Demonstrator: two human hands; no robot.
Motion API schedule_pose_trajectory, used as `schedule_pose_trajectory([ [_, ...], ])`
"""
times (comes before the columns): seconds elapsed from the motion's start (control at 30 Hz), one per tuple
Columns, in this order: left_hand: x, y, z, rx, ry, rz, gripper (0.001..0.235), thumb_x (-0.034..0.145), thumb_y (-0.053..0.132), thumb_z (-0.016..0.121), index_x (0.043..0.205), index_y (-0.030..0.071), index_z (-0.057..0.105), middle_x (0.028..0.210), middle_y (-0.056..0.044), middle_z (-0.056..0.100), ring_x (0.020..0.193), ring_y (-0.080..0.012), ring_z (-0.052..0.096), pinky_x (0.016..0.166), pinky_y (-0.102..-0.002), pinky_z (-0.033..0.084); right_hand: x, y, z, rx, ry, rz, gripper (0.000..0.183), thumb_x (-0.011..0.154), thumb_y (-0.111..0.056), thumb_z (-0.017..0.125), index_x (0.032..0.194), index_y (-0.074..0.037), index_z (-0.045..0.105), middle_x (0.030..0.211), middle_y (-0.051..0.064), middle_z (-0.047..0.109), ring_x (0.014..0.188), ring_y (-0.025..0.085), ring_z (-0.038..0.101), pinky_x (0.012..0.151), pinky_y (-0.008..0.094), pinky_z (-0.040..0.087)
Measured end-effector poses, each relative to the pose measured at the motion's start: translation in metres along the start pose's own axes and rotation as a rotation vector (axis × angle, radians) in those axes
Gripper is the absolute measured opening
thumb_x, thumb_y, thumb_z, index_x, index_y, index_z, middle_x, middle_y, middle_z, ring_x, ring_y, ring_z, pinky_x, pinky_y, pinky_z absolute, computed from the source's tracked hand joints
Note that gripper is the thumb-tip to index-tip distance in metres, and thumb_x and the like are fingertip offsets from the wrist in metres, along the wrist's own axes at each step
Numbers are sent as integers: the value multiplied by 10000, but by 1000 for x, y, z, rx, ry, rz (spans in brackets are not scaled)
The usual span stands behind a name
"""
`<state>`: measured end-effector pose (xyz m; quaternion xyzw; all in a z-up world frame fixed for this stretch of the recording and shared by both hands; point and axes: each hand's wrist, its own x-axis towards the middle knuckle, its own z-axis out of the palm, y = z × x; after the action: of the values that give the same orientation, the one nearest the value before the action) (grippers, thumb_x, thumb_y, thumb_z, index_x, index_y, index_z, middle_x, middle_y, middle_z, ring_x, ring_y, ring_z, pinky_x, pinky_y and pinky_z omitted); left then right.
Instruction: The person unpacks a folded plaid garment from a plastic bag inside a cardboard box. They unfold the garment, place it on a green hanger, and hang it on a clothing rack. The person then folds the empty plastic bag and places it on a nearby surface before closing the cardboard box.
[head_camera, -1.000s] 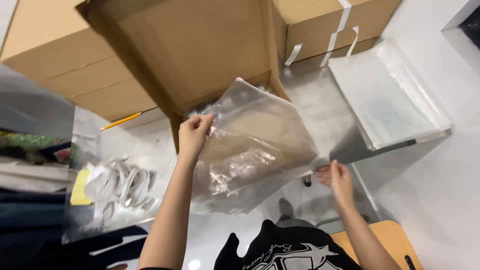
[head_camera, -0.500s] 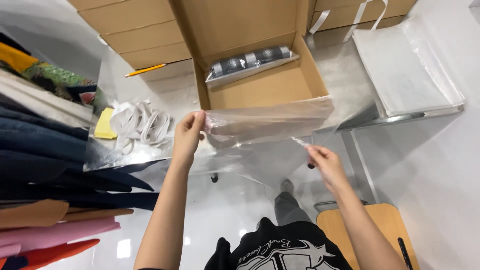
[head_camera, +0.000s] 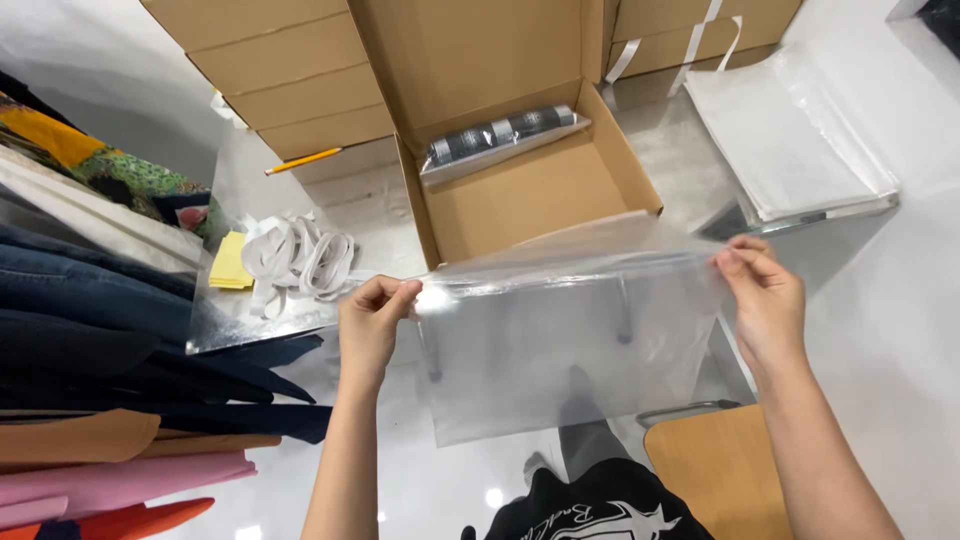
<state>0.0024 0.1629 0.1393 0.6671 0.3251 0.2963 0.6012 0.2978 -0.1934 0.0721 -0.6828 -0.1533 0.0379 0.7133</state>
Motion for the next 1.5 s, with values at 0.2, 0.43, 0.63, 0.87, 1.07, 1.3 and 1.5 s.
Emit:
schedule_pose_trajectory([
  [0.2, -4, 22, -8, -71, 64, 244, 208, 925, 122, 762, 739, 181, 689, 1312, -27, 650, 1264, -132, 601, 980, -310, 442, 12, -56, 20, 136, -112, -170, 144, 1098, -171, 658, 981, -93, 689, 1449, 119, 634, 1388, 231, 647, 1296, 351, 459],
  [0.43, 3, 53, 1, -285, 71, 239, 332, 1054, 241, 638, 753, 116, 577, 1101, -134, 797, 1009, -173, 725, 797, -318, 677, 24, -80, 27, 197, -92, -39, 228, 1119, -325, 685, 1038, -111, 699, 1181, 68, 745, 1088, 171, 712, 889, 283, 588],
  [0.63, 12, 49, 11, -291, -124, -48, 637, 906, 123, 730, 1506, 153, 518, 1376, -124, 486, 1020, -180, 641, 806, -479, 730, 24, -85, 39, 123, -291, 183, 712, 979, -36, 628, 1648, -204, 454, 1241, 191, 697, 999, 209, 674, 780, 457, 628],
  [0.87, -5, 30, 32, -118, -373, -257, 1055, 868, 419, 771, 1695, 110, 194, 1714, -210, 231, 1557, -378, 251, 1180, -521, 296, 30, -2, 26, 77, -156, 298, 522, 1006, -89, 698, 1512, -134, 577, 1056, 118, 747, 841, 171, 725, 702, 366, 657],
  [1.07, -11, -76, 42, -156, -386, -476, 625, 934, 230, 802, 1488, 17, 606, 1275, -170, 740, 1008, -286, 759, 759, -369, 648, 15, 43, 13, 111, 7, 395, 332, 1000, -164, 761, 1326, -136, 704, 976, 93, 768, 728, 115, 733, 671, 289, 667],
  [1.3, -7, -107, 48, -58, -220, -334, 332, 916, 127, 843, 1229, 25, 798, 975, -62, 809, 800, -117, 705, 689, -216, 578, 2, 25, 5, -94, 41, 302, 222, 1066, -201, 729, 1277, -134, 718, 1002, 81, 775, 697, 75, 687, 582, 232, 581],
  [1.5, 4, -81, 78, 44, -100, -203, 230, 894, 197, 895, 1098, 94, 870, 814, -44, 823, 725, -73, 641, 675, -204, 554, 6, 45, -24, -205, 174, 147, 138, 1099, -207, 737, 1220, -141, 733, 952, 52, 761, 536, 62, 582, 488, 202, 498],
])
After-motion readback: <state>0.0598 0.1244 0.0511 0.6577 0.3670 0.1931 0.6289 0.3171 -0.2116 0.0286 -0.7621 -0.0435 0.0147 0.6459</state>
